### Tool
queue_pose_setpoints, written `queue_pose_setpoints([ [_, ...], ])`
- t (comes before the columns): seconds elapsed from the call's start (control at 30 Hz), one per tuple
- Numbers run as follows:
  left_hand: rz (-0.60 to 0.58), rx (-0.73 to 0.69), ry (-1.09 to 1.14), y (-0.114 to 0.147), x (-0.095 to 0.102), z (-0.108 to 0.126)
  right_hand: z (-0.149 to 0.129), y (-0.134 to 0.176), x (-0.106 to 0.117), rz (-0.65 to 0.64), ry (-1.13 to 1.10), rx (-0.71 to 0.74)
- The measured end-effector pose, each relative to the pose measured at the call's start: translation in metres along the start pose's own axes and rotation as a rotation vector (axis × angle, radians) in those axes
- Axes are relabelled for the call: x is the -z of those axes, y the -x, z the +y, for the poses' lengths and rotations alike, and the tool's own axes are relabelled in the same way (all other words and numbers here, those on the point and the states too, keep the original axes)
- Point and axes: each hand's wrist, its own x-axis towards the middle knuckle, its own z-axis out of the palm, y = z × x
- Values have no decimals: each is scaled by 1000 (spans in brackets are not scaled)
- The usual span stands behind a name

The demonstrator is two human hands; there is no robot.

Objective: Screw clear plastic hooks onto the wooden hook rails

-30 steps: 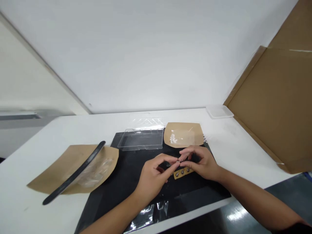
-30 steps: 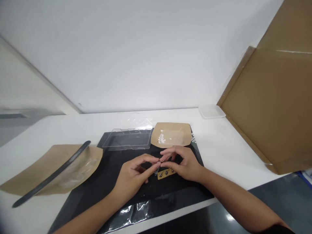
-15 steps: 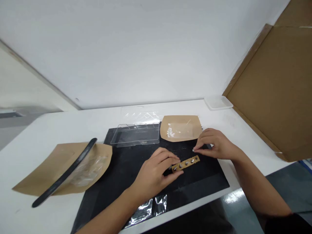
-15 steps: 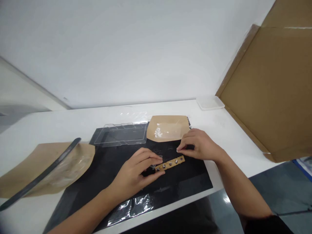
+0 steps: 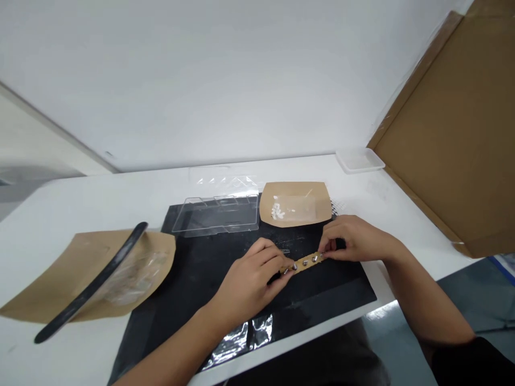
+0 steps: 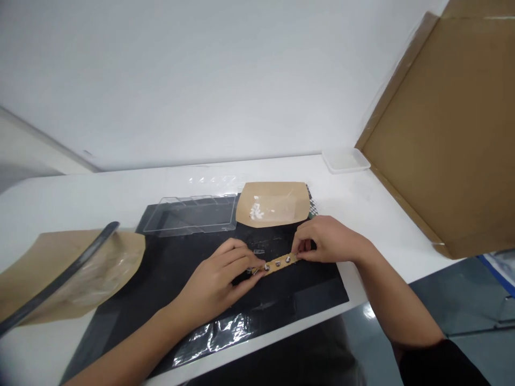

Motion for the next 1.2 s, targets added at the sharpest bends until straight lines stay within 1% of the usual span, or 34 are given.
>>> queue_pose_setpoints([
  [0.1, 3, 9, -6, -1, 2, 1, 2, 1, 0, 18, 34, -17],
  [0.23, -29, 2, 7, -2, 8, 1, 5, 2, 1, 35, 66, -11],
  [0.47, -118, 17, 57, -2, 17, -3, 3, 1, 2, -27, -17, 20],
  [0.67, -121, 33, 76, -2, 15, -3, 5, 1, 1, -52, -19, 22],
  [1.0, -90, 26, 85, -2, 13, -2, 4, 2, 2, -61, -2, 9],
  [1.2, -44, 28, 100, -1, 10, -4, 7, 3, 4, -71, 3, 27],
])
